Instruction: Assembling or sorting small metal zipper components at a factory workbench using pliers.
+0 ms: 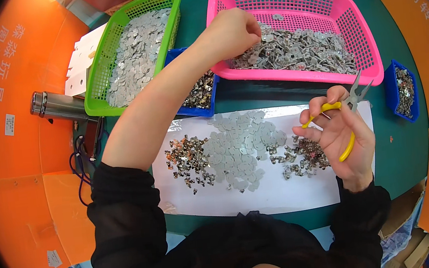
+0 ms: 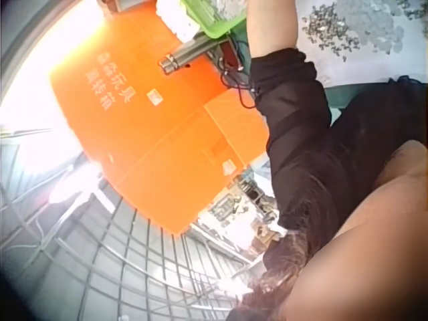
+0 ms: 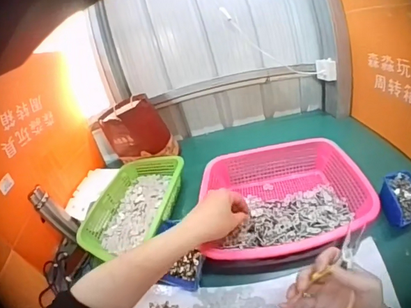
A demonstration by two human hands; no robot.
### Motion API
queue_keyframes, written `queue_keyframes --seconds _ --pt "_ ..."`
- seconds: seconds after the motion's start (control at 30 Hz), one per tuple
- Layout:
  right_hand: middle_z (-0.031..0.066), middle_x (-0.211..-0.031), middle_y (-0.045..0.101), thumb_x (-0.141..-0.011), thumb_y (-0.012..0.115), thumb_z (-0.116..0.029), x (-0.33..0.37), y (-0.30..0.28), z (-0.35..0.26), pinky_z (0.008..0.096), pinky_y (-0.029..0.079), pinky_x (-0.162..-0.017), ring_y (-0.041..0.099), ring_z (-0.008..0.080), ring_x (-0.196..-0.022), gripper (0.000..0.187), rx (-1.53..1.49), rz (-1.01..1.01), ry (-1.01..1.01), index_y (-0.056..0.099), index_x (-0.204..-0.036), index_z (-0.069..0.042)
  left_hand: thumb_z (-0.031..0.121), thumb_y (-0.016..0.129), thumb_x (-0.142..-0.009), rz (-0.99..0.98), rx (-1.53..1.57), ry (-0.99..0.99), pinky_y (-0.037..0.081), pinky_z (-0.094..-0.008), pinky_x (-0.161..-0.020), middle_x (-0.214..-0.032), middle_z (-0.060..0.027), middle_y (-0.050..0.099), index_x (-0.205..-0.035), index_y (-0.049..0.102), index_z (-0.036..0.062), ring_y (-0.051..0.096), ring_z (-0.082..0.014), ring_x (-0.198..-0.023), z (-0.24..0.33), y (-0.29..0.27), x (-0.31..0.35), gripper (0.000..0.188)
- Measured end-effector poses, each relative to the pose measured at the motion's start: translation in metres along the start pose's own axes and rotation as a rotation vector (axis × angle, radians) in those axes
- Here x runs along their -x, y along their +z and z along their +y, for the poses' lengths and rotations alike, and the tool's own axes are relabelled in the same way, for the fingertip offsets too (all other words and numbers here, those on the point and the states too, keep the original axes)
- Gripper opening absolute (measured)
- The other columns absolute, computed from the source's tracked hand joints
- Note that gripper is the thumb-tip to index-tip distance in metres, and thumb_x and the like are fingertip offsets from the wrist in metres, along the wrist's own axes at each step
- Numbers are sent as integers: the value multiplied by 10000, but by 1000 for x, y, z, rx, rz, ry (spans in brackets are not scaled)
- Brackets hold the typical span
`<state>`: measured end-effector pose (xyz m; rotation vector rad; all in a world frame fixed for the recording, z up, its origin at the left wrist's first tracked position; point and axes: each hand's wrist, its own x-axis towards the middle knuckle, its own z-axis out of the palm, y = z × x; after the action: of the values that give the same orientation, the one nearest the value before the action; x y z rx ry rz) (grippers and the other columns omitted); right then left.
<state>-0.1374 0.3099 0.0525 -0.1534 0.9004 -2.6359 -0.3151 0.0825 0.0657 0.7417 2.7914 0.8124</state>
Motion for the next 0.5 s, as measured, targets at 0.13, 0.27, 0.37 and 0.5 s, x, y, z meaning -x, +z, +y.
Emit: queue_keyframes --seconds 0.13,0.27,0.37,0.5 --pt "115 -965 562 -998 473 -190 2 8 4 416 525 -885 599 235 -955 136 445 64 -31 495 -1047 -66 110 713 -820 295 205 -43 546 -301 -675 -796 -80 724 -910 730 9 687 -160 -717 5 0 13 136" --pt "116 -982 576 -957 533 -97 5 9 7 362 499 -874 590 195 -951 100 717 46 -91 530 -1020 -19 134 673 -918 316 784 -128 555 -264 -742 -972 -88 710 -1051 678 -12 681 -141 -869 26 -4 42 197" --pt "113 -1003 583 -931 569 -44 8 14 7 334 482 -874 581 171 -954 109 845 63 -159 556 -1028 4 100 607 -968 134 1418 -281 581 -267 -810 -1100 -136 679 -1161 614 -15 687 -174 -941 50 6 80 225" --pt "63 -963 639 -883 643 -32 6 15 17 276 460 -795 567 124 -845 144 979 76 -337 621 -1016 19 48 588 -966 1 1593 -398 565 -274 -922 -1173 -170 657 -1213 583 -24 681 -219 -1042 69 28 123 258"
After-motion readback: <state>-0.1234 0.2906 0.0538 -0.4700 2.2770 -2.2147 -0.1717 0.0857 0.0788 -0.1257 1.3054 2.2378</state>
